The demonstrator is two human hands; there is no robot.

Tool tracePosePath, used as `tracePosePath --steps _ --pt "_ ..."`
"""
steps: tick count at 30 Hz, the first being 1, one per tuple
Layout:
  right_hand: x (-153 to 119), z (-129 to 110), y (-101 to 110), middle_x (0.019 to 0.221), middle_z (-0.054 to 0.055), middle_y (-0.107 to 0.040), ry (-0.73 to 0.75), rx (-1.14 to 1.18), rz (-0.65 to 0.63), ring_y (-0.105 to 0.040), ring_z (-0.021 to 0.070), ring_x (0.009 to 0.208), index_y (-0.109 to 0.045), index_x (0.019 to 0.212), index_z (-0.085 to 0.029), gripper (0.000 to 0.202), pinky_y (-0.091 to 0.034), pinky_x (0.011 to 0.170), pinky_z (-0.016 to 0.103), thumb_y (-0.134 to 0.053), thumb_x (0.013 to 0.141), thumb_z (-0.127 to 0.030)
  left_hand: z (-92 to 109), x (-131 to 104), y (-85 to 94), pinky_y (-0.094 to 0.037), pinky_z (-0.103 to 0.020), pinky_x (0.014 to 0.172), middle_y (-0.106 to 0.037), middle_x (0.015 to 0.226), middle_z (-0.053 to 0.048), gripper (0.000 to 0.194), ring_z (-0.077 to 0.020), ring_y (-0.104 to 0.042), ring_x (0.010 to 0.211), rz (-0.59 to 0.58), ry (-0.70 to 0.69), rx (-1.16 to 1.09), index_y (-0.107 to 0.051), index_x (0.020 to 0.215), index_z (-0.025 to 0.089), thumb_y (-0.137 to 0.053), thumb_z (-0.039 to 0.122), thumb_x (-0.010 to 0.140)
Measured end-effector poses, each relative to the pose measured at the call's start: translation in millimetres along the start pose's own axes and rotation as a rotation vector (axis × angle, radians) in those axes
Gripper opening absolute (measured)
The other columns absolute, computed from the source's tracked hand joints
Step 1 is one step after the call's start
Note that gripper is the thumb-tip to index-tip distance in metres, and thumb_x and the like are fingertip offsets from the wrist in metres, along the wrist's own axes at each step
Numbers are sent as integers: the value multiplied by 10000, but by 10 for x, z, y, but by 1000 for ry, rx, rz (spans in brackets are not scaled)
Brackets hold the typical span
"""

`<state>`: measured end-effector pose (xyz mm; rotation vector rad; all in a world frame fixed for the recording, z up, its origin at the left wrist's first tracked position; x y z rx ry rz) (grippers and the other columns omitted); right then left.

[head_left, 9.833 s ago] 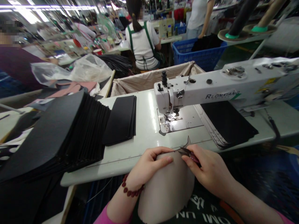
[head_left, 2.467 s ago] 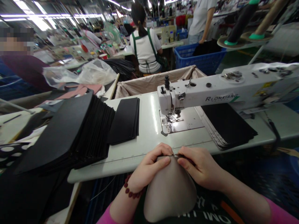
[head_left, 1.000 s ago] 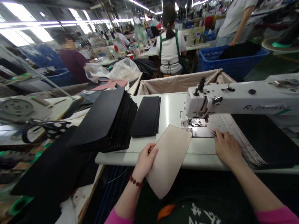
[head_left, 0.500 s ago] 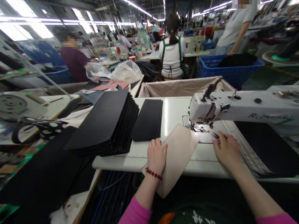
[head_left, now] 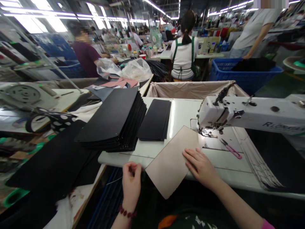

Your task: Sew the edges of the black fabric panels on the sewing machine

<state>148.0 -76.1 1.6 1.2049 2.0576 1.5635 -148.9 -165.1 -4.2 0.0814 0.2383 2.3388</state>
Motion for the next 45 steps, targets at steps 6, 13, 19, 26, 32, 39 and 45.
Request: tracePosePath --steps 6,13,19,26,32,39,45 --pt "-18 4 -1 1400 65 -535 82 87 -30 -472 236 1301 -483 1393 -263 449 -384 1097 479 -466 945 -227 -522 306 331 -510 -371 831 -553 951 -21 65 -168 -588 875 246 296 -317 -509 904 214 -498 269 870" --pt "143 93 117 1327 54 -602 131 39 -28 -535 241 1243 -572 1303 -271 459 -336 1108 542 -465 887 -111 -540 513 340 -558 -364 799 -582 1039 -19 101 -156 -626 872 265 448 -523 -536 999 256 -551 271 900" --pt "180 147 35 1338 58 -593 108 42 0 -517 219 1260 -579 1273 -246 427 -362 1098 504 -409 909 -102 -664 392 500 -553 -285 714 -608 959 -43 108 -154 -627 835 246 522 -550 -606 953 207 -627 272 869" --pt "134 169 -12 1325 36 -603 52 -4 54 -516 231 1245 -590 1258 -254 373 -358 1084 494 -410 944 -164 -729 122 786 -495 -221 622 -595 844 9 58 -117 -592 724 278 535 -444 -589 861 197 -641 189 836" --pt "101 186 -35 1332 27 -598 24 -31 57 -523 231 1217 -591 1265 -261 377 -364 1065 464 -424 939 -170 -716 -10 882 -526 -290 691 -605 871 -4 153 -143 -611 744 248 457 -304 -580 870 191 -678 285 798" --pt "77 252 71 1322 69 -591 12 -49 140 -541 244 1188 -581 1266 -248 348 -376 1036 460 -438 948 -238 -423 -160 967 -436 -357 969 -536 1129 -35 418 -180 -554 1000 386 161 22 -570 1106 211 -740 334 745" --pt "-386 915 504 1087 168 -635 -255 -312 368 -569 328 1053 -618 1203 -178 360 -427 898 466 -457 923 -335 -87 -549 474 -541 -304 607 -622 1067 -82 380 -198 -653 805 -354 263 35 -542 1171 197 -574 446 886"
Point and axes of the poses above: each hand's wrist, its own x-axis towards the middle knuckle, its own y-axis out of the back of the hand, z = x × y, the point moved 1 cm from there along x, towards the middle knuckle
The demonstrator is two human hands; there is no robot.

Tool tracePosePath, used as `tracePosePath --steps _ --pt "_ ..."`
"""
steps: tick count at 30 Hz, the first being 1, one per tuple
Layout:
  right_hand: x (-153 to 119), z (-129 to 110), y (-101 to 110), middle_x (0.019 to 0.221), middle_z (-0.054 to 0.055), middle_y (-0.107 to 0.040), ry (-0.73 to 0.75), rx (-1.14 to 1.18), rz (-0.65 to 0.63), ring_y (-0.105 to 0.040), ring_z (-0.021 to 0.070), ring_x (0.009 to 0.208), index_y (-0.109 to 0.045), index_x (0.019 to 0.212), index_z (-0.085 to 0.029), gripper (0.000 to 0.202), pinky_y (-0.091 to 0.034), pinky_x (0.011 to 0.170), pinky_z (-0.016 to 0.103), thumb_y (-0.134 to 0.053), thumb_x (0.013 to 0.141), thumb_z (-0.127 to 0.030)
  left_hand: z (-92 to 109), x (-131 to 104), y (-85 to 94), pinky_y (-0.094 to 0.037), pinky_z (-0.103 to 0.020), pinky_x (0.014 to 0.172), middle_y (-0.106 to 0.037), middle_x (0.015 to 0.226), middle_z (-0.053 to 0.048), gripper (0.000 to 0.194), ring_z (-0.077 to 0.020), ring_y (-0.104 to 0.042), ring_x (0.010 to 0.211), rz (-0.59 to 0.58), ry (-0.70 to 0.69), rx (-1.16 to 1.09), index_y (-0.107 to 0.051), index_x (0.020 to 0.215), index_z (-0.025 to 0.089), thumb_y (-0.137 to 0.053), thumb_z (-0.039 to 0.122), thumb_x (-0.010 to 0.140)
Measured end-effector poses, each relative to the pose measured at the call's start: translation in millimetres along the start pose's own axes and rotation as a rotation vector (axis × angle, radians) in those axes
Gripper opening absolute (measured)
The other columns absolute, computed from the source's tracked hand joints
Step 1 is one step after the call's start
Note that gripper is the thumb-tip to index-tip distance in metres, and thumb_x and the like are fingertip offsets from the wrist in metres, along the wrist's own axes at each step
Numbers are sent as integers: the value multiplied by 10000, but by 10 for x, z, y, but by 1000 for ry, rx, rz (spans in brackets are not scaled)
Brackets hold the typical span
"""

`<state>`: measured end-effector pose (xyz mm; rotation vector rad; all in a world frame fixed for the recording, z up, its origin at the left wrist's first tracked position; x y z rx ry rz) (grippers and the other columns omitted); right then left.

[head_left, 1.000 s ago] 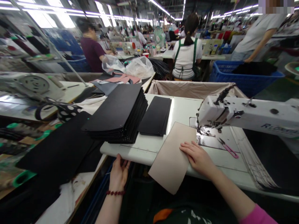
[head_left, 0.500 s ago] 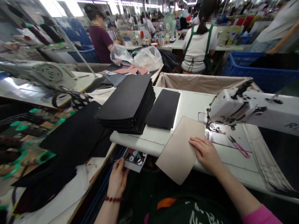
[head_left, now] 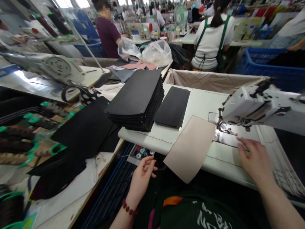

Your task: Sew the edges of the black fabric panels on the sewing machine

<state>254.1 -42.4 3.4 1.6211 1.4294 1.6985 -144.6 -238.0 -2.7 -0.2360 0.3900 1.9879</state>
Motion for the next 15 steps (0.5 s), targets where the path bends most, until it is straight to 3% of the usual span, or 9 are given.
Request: tracePosePath --steps 1,3,6,8,10,12,15 --pt "-52 171 21 1052 194 -628 -7 -85 -3 -575 350 1008 -627 1190 -166 376 -436 834 471 -467 911 -361 9 -5 -97 -540 -303 577 -619 1083 -89 393 -201 -661 795 -59 40 16 -523 1193 197 -564 446 892" --pt "-161 459 29 975 222 -620 -14 -218 -23 -580 369 900 -644 1155 -152 396 -421 728 476 -464 906 -403 0 18 -189 -541 -314 593 -626 1007 -73 353 -190 -650 753 -49 6 126 -531 1168 194 -553 428 906" --pt "-281 681 -5 900 201 -626 35 -299 -122 -575 337 757 -656 1112 -166 369 -401 640 448 -457 913 -405 -91 67 -47 -523 -359 739 -605 902 -50 249 -193 -612 788 242 -356 415 -569 1090 188 -584 349 901" --pt "-304 702 -11 888 190 -629 56 -323 -162 -568 321 734 -648 1115 -165 350 -400 628 429 -448 924 -380 -218 84 134 -479 -423 868 -592 993 -83 248 -235 -587 934 472 -611 559 -566 1097 178 -612 283 878" --pt "-283 666 1 858 188 -620 78 -368 -191 -558 317 723 -642 1104 -146 345 -393 625 420 -435 930 -359 -376 135 277 -408 -494 969 -566 1081 -122 256 -280 -538 1068 593 -731 602 -554 1112 157 -598 241 875" --pt "-236 611 19 826 190 -607 97 -415 -220 -552 315 717 -642 1066 -127 336 -382 626 418 -412 933 -332 -508 266 323 -344 -537 1032 -528 1166 -155 274 -310 -475 1183 622 -762 586 -533 1148 140 -562 226 889" --pt "-164 519 35 808 186 -596 76 -428 -234 -558 302 731 -638 993 -130 316 -377 626 404 -373 936 -292 -581 615 223 -283 -555 1087 -441 1295 -188 322 -328 -368 1311 633 -806 539 -489 1216 126 -502 240 915"
Point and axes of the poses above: each hand's wrist, its own x-axis towards the middle knuckle, its own y-axis out of the back of the hand, z = x × y, the point moved 1 cm from there along x, towards the middle knuckle
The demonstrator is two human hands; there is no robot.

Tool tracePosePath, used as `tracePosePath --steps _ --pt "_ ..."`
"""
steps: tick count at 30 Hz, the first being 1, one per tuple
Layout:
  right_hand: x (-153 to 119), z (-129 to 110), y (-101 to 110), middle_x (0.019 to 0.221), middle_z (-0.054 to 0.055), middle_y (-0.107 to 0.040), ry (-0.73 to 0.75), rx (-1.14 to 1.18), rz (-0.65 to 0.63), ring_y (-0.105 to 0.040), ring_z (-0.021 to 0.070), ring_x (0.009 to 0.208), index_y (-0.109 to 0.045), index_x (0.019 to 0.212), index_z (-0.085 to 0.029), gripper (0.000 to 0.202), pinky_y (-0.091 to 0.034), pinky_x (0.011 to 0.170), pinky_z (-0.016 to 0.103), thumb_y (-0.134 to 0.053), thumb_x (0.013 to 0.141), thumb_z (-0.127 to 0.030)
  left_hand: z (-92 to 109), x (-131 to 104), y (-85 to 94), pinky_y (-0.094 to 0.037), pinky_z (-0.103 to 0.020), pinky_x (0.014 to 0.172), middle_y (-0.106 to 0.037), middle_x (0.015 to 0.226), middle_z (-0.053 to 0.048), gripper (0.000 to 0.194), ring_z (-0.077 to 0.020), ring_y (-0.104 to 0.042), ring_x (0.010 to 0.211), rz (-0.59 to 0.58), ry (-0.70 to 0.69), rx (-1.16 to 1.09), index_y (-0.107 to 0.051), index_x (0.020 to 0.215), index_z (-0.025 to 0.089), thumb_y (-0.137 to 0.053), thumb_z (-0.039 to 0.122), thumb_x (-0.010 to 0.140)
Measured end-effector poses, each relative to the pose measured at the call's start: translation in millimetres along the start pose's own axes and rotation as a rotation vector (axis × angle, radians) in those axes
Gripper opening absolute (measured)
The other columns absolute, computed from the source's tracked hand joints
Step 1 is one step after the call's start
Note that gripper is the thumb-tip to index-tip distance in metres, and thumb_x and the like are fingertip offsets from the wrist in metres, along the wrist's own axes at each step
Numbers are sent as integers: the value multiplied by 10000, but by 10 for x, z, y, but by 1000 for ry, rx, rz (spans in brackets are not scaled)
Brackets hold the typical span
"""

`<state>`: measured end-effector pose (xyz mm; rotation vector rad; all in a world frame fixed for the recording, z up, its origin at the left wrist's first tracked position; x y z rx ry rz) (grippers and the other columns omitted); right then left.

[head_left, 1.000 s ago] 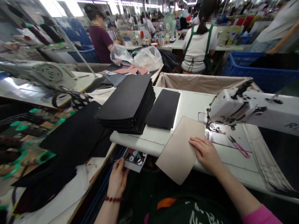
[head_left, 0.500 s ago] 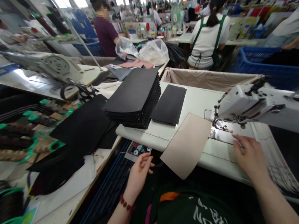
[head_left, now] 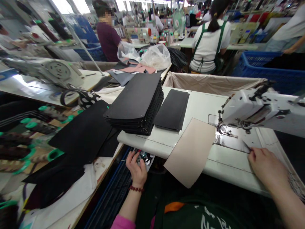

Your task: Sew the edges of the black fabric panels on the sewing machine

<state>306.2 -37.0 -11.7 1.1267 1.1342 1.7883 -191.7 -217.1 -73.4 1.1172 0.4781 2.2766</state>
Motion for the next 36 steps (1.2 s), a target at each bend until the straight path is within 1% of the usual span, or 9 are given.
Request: tracePosePath --steps 3,6,8,10,13,16,22,27,36 --pt "27 -124 52 852 170 -602 -82 56 28 -570 288 767 -612 985 -139 297 -407 656 388 -363 933 -293 -37 185 -363 -235 -561 1113 -375 1352 -202 345 -329 -310 1356 30 20 -69 -461 1242 120 -464 272 932" --pt "-12 -330 110 925 154 -605 -156 209 67 -588 295 858 -572 1023 -138 282 -448 751 396 -367 927 -306 35 252 -504 -178 -564 1131 -348 1373 -206 352 -332 -268 1374 40 104 -153 -475 1214 120 -485 324 927" --pt "-64 -502 163 955 140 -613 -213 376 37 -603 288 893 -548 1030 -156 263 -463 782 395 -366 929 -317 153 158 -449 -204 -550 1124 -406 1314 -187 342 -326 -318 1337 14 193 -223 -510 1152 135 -524 374 908" --pt "-111 -693 236 959 104 -634 -301 581 -52 -624 260 869 -525 1066 -192 253 -481 766 376 -366 944 -347 319 -17 -341 -331 -510 1059 -510 1162 -143 322 -301 -465 1197 -62 307 -305 -548 1070 159 -562 423 885" --pt "-106 -1023 410 930 53 -652 -337 847 -199 -637 226 849 -487 1166 -236 285 -491 759 349 -358 967 -395 605 -263 -230 -525 -373 755 -622 918 -88 298 -229 -631 840 -288 518 -453 -596 1004 160 -571 435 891" --pt "5 -1385 644 944 47 -652 -213 1008 -318 -629 215 843 -479 1193 -244 303 -481 751 336 -350 980 -417 860 -307 -216 -529 -293 623 -682 824 -75 336 -193 -658 699 -475 688 -607 -637 960 144 -604 466 870" --pt "182 -1995 1141 841 18 -640 134 1098 -476 -607 193 747 -517 1091 -238 196 -429 659 299 -435 969 -368 1257 55 -46 -519 -268 762 -710 912 -62 273 -169 -663 827 -552 879 -821 -637 996 159 -698 361 823" --pt "211 -2183 1426 810 20 -639 219 1084 -449 -597 185 710 -487 1005 -215 148 -390 625 287 -414 981 -341 1538 314 138 -489 -205 603 -622 635 33 210 -102 -590 577 -549 880 -817 -624 792 155 -781 280 731" --pt "307 -2188 1571 777 9 -623 307 929 -390 -570 173 659 -487 894 -223 220 -297 569 282 -362 1001 -368 1679 476 243 -532 -214 649 -689 702 0 114 -122 -641 646 -650 776 -818 -681 849 155 -733 232 782"
Point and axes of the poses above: each hand's wrist, its own x-axis towards the middle knuckle, its own y-axis out of the back of the hand, z = x × y, the point moved 1 cm from there along x, towards the middle knuckle
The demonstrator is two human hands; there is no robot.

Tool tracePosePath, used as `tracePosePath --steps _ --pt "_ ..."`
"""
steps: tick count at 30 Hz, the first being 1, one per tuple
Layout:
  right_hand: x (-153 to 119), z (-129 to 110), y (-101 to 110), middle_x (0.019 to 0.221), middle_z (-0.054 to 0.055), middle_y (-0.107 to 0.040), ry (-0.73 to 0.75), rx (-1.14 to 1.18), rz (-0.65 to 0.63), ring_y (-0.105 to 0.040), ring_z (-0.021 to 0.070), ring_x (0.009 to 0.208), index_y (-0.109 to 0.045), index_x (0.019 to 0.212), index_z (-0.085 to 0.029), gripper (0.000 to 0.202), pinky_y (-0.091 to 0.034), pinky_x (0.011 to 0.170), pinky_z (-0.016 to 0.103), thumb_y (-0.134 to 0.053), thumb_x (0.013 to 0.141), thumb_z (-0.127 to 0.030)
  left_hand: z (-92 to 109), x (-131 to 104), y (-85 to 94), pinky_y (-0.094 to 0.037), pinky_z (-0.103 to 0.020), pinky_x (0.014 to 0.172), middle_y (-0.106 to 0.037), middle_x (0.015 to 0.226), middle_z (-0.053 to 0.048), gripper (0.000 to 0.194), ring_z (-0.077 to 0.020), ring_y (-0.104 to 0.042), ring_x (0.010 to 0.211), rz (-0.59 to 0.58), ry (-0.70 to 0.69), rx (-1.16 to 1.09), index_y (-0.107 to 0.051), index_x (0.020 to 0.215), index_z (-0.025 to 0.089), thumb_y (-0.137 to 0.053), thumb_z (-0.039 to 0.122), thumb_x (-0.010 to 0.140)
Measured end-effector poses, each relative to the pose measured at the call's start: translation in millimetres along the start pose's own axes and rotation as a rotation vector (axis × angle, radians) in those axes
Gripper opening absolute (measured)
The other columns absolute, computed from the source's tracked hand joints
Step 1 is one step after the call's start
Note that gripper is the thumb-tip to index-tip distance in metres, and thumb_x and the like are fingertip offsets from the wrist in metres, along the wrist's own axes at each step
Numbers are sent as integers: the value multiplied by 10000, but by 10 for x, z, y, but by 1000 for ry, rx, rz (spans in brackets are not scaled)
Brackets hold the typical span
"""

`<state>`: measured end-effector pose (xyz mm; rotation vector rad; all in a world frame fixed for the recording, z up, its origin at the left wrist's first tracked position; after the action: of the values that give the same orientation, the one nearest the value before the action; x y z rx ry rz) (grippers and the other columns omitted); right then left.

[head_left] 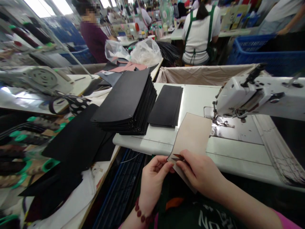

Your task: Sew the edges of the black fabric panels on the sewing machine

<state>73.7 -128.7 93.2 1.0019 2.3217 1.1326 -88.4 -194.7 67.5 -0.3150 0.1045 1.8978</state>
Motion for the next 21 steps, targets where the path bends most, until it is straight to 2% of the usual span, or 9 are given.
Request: tracePosePath --steps 21 --pt "-24 9 -19 785 13 -626 51 -38 32 -553 167 656 -514 896 -221 222 -273 561 296 -367 998 -353 47 -22 -18 -541 -233 651 -698 684 -7 106 -142 -657 641 -11 5 93 -683 822 161 -721 256 793"
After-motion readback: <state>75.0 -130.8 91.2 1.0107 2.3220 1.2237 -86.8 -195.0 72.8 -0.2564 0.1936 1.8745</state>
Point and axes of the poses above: each hand's wrist, its own x-axis towards the middle knuckle, its own y-axis out of the back of the hand, z = x × y, the point moved 1 cm from there along x, towards the middle knuckle
